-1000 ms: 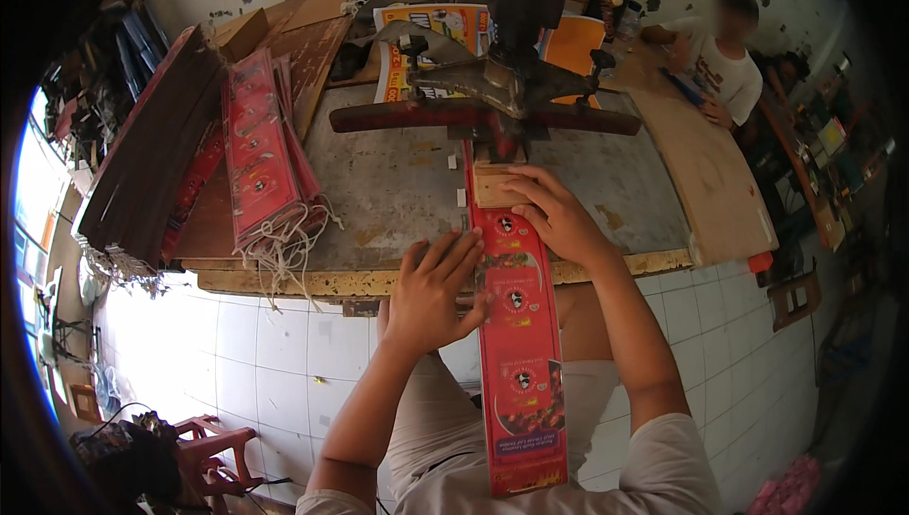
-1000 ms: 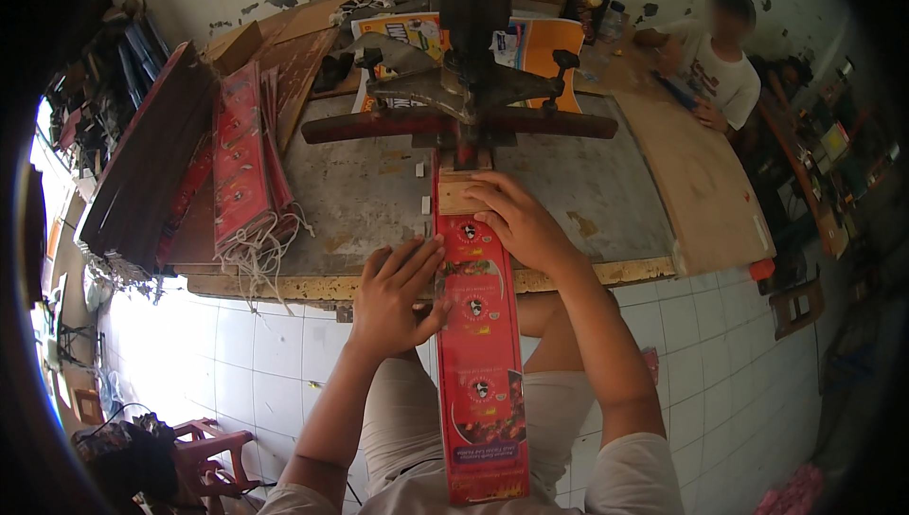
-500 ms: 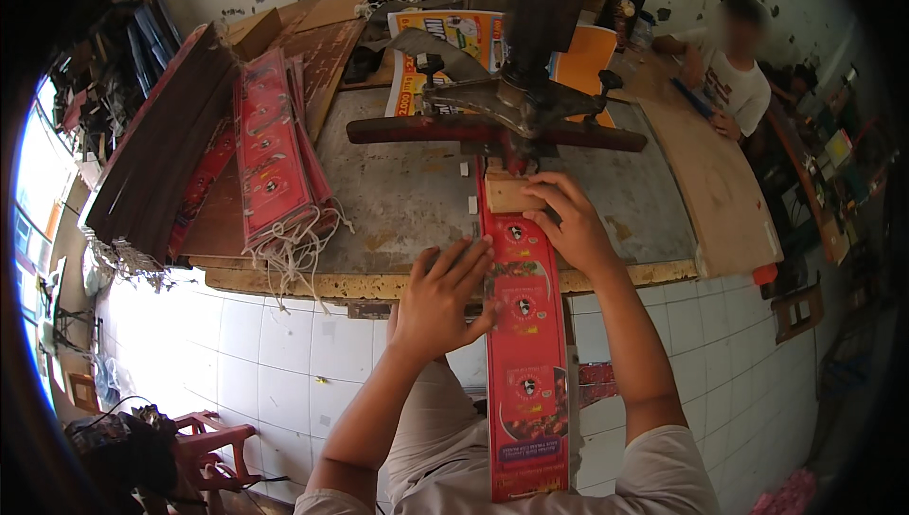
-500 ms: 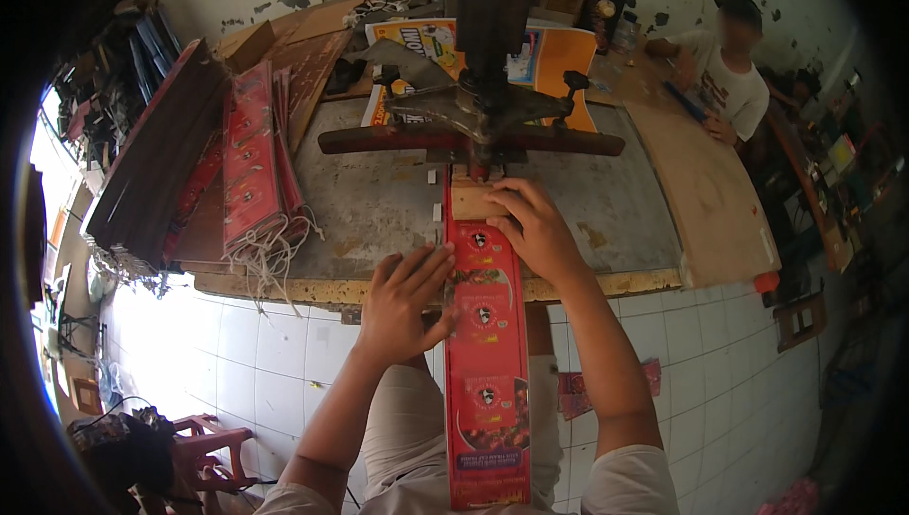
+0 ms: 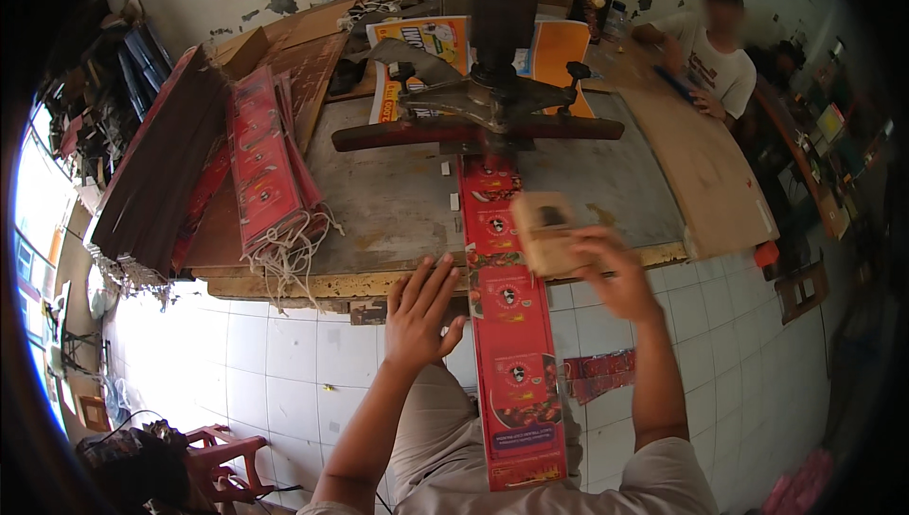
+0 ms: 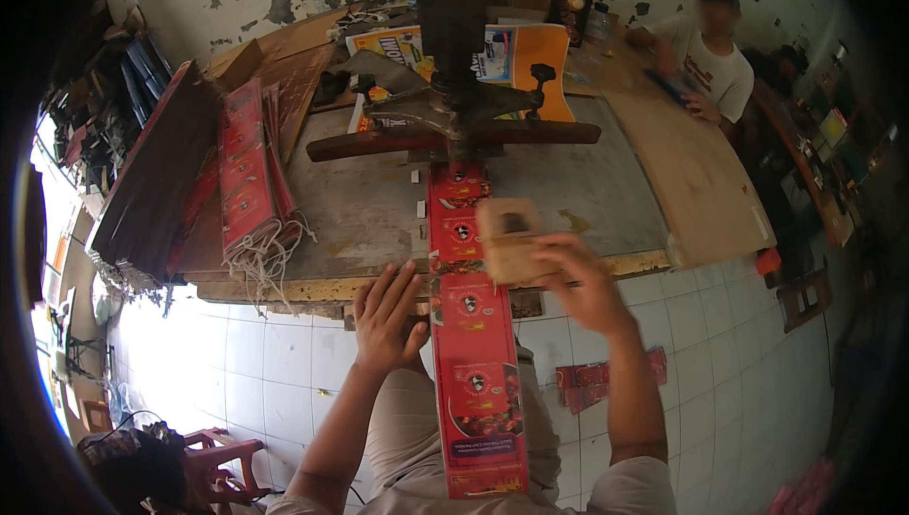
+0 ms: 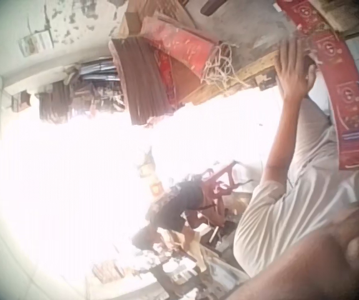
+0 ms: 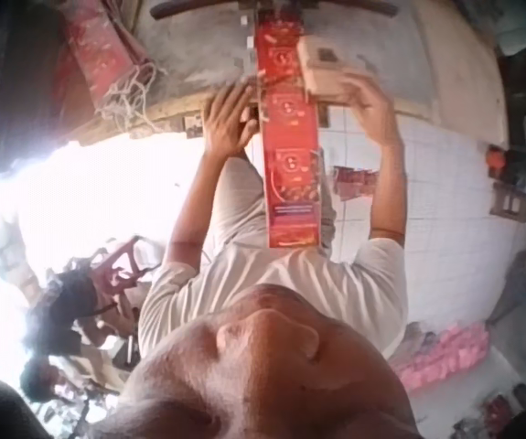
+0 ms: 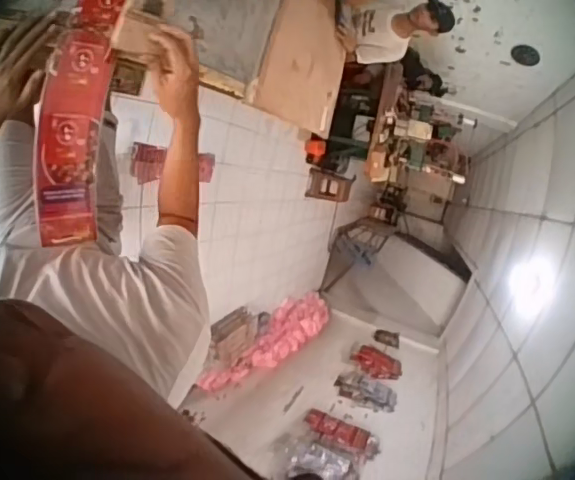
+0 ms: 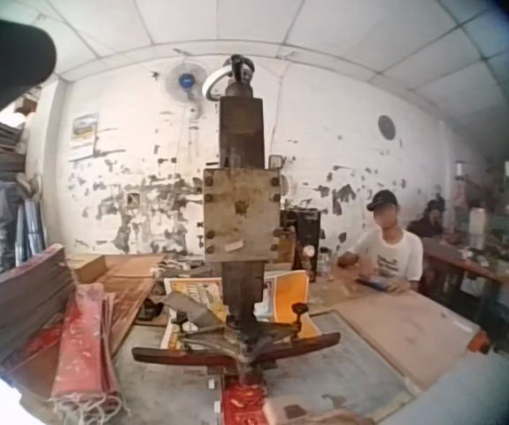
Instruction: The person picks up a flat red cardboard sleeve from a stack, places it onto a metal alignment jig on a work table, and uses a small wooden block to press the sleeve into the jig before removing it.
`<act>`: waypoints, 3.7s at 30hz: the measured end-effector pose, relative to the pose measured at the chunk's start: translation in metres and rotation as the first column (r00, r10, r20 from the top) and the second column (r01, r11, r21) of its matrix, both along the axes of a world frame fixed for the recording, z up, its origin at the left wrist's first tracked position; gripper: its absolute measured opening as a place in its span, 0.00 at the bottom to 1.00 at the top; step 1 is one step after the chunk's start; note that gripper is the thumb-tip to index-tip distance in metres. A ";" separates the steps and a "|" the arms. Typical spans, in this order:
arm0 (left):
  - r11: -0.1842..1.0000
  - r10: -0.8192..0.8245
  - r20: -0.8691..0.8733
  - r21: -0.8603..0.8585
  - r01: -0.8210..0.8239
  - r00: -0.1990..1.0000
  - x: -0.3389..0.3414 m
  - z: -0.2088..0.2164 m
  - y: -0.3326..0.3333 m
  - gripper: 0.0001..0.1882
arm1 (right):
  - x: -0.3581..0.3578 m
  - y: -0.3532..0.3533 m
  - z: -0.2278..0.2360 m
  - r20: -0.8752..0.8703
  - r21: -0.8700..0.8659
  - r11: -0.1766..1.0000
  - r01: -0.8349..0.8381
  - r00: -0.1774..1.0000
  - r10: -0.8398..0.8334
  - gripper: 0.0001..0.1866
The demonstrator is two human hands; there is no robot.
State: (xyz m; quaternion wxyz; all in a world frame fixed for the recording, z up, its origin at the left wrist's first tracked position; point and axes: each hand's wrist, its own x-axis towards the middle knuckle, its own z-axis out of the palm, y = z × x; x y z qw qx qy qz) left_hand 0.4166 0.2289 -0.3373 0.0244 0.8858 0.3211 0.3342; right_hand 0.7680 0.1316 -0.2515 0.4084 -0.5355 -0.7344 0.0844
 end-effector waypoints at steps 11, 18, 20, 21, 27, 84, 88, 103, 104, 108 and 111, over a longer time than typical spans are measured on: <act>0.988 0.097 0.081 0.111 -0.106 0.992 0.017 -0.050 -0.003 0.33 | 0.327 0.005 -0.043 0.171 0.137 0.536 0.833 0.513 -0.841 0.23; 0.976 0.151 0.078 0.149 -0.161 0.985 0.013 -0.055 -0.005 0.31 | 0.315 0.009 -0.054 0.184 0.011 0.484 0.875 0.474 -0.861 0.31; 0.974 0.156 0.080 0.156 -0.167 0.984 0.012 -0.057 -0.004 0.31 | 0.309 0.011 -0.053 0.186 -0.006 0.483 0.875 0.476 -0.860 0.32; 0.973 0.153 0.083 0.159 -0.165 0.985 0.012 -0.057 -0.003 0.31 | 0.309 0.010 -0.052 0.186 0.000 0.483 0.876 0.474 -0.861 0.32; 0.974 0.141 0.102 0.165 -0.157 0.985 0.016 -0.057 -0.003 0.30 | 0.317 0.005 -0.051 0.198 -0.003 0.494 0.870 0.484 -0.852 0.32; 1.000 0.014 -0.061 0.017 -0.013 0.998 0.042 0.023 0.002 0.39 | -0.082 -0.023 -0.018 0.042 -0.200 0.835 0.513 0.856 -0.515 0.25; 1.000 0.013 -0.044 -0.021 -0.014 0.999 0.046 0.027 -0.001 0.38 | -0.055 0.010 -0.026 0.231 0.054 0.962 0.269 0.934 -0.274 0.25; 1.000 0.025 -0.139 -0.012 -0.026 0.990 0.049 0.039 0.009 0.45 | -0.056 0.027 -0.028 0.269 -0.034 0.962 0.271 0.929 -0.253 0.27; 1.000 0.020 -0.135 -0.018 -0.023 0.991 0.049 0.039 0.009 0.45 | -0.056 0.027 -0.029 0.268 -0.032 0.962 0.272 0.929 -0.254 0.27; 0.999 0.029 -0.154 -0.017 -0.032 0.988 0.048 0.040 0.009 0.46 | -0.056 0.028 -0.029 0.269 -0.031 0.962 0.272 0.929 -0.254 0.27; 0.999 0.031 -0.159 -0.021 -0.035 0.987 0.049 0.040 0.009 0.46 | -0.056 0.028 -0.029 0.263 -0.035 0.962 0.272 0.931 -0.253 0.27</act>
